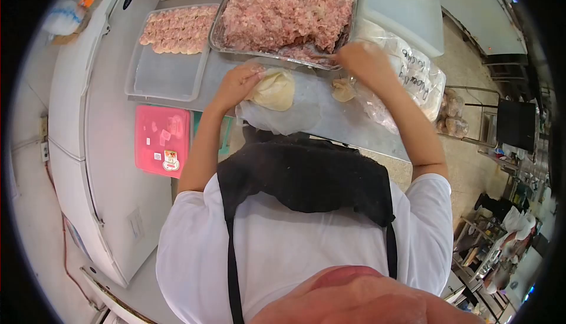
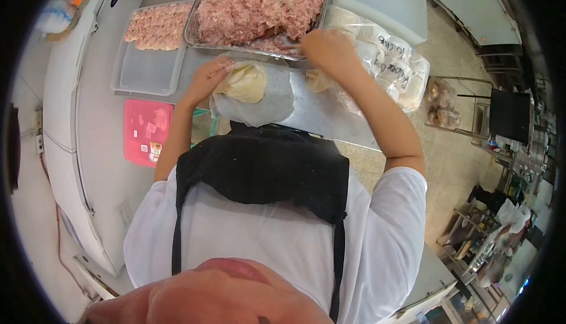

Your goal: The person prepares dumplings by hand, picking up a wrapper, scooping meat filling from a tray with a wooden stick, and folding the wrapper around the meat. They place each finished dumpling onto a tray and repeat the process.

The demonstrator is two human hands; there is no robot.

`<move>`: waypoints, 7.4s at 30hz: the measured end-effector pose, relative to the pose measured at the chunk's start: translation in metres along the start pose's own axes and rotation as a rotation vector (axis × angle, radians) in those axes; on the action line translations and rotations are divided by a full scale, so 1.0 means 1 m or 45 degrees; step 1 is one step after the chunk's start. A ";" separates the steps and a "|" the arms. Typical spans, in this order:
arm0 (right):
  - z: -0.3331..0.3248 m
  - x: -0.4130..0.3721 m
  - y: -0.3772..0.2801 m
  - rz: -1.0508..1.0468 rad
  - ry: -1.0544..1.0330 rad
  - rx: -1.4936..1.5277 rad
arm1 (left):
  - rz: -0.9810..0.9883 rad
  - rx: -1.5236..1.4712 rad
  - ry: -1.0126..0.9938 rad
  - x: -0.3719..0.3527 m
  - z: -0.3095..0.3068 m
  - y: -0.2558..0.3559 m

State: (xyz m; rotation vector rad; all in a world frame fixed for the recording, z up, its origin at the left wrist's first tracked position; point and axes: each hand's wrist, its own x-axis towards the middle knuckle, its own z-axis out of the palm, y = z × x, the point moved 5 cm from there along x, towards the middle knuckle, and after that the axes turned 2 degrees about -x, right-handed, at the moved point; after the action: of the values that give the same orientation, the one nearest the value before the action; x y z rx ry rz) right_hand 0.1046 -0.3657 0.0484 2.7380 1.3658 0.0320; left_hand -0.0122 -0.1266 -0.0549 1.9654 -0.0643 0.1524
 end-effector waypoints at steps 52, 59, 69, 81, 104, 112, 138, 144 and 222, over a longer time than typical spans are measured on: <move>-0.079 0.013 -0.030 0.197 0.323 0.564 | -0.406 -2.056 0.358 0.128 -0.031 0.093; -0.074 -0.015 0.014 0.371 0.034 1.244 | 0.244 -0.250 0.046 0.112 -0.036 0.122; -0.020 -0.003 0.025 -0.081 0.154 1.174 | 0.465 0.478 -0.218 0.100 -0.017 0.145; 0.027 0.004 0.036 0.261 0.286 0.468 | -0.236 0.541 -0.240 0.112 -0.006 0.100; -0.110 0.043 -0.110 0.049 0.246 0.478 | 0.101 0.171 -0.184 0.043 -0.154 0.090; -0.082 0.097 -0.209 0.036 0.257 0.755 | -0.035 -0.048 -0.078 0.011 -0.232 0.057; -0.006 0.002 -0.094 0.638 0.105 0.632 | -0.141 0.762 0.341 0.029 -0.315 -0.171; -0.073 0.000 0.000 0.573 -0.263 -0.379 | 0.005 0.880 0.198 0.018 -0.251 -0.040; -0.075 0.001 -0.020 0.510 0.348 1.194 | 0.029 -1.350 -0.061 0.119 -0.056 0.098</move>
State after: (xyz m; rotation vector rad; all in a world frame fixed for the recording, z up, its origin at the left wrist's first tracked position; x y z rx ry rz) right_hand 0.0849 -0.3478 0.1219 3.8828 0.9967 -0.2941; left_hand 0.0902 -0.1101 0.0727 0.9098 -0.1610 0.0595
